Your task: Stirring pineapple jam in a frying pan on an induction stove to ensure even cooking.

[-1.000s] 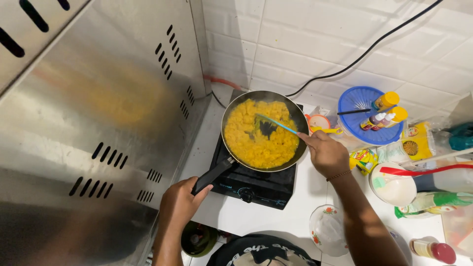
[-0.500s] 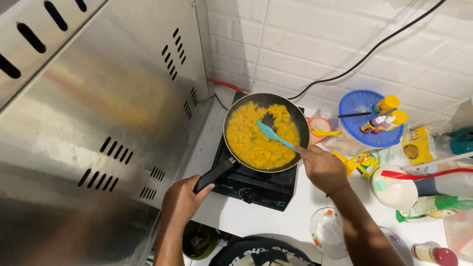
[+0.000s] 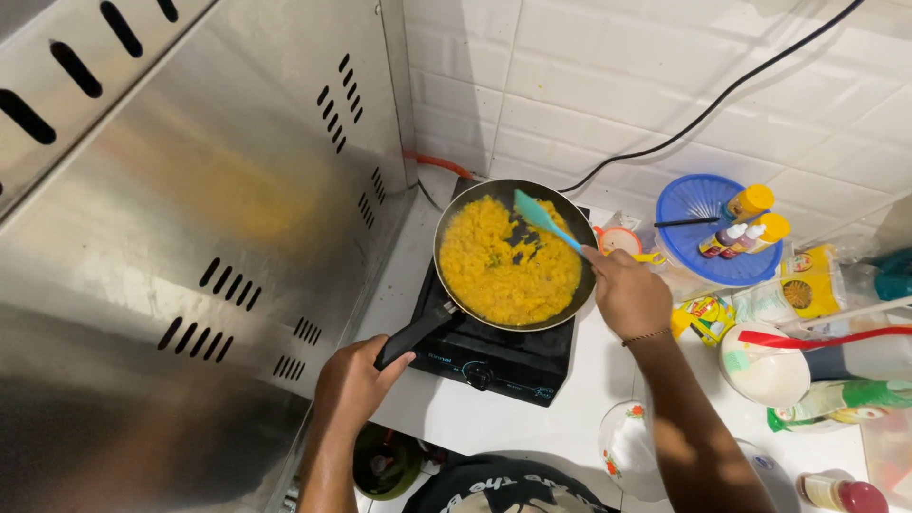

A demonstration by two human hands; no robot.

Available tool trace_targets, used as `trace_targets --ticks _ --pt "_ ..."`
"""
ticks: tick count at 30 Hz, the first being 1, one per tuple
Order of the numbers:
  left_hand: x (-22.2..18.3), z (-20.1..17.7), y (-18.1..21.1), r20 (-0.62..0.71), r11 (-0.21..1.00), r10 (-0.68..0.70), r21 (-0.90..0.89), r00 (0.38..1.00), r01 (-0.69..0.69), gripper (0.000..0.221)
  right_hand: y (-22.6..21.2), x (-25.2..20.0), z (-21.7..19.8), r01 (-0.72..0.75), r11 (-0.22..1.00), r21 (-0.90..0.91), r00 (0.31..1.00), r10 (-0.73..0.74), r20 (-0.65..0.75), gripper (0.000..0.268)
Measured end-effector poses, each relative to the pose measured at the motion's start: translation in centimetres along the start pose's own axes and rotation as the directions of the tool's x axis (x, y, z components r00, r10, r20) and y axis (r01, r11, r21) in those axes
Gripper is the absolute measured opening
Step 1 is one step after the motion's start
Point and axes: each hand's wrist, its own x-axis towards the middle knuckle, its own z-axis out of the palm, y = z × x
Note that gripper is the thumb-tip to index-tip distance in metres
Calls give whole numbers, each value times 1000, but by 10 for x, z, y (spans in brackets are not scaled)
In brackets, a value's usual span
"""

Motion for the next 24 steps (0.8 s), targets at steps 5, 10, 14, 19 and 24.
trace_targets --ticks 5,10,14,19,24 --pt "1 0 0 35 1000 -20 -6 999 21 33 -6 6 2 -101 994 -47 994 103 32 43" --pt "0 1 0 -26 1000 23 -5 999 -24 31 -37 -7 3 17 999 -37 1000 -16 21 44" --pt "2 -2 -1 11 1000 -14 -15 1000 14 32 -45 -20 -6 90 996 -28 993 -87 77 42" --pt "-1 -9 7 -49 994 11 -107 999 -17 36 -34 -35 -24 27 1000 -17 997 -25 72 44" --pt "-3 -11 9 -62 993 16 -119 998 -23 36 -34 -64 -22 96 995 -11 995 -96 -3 36"
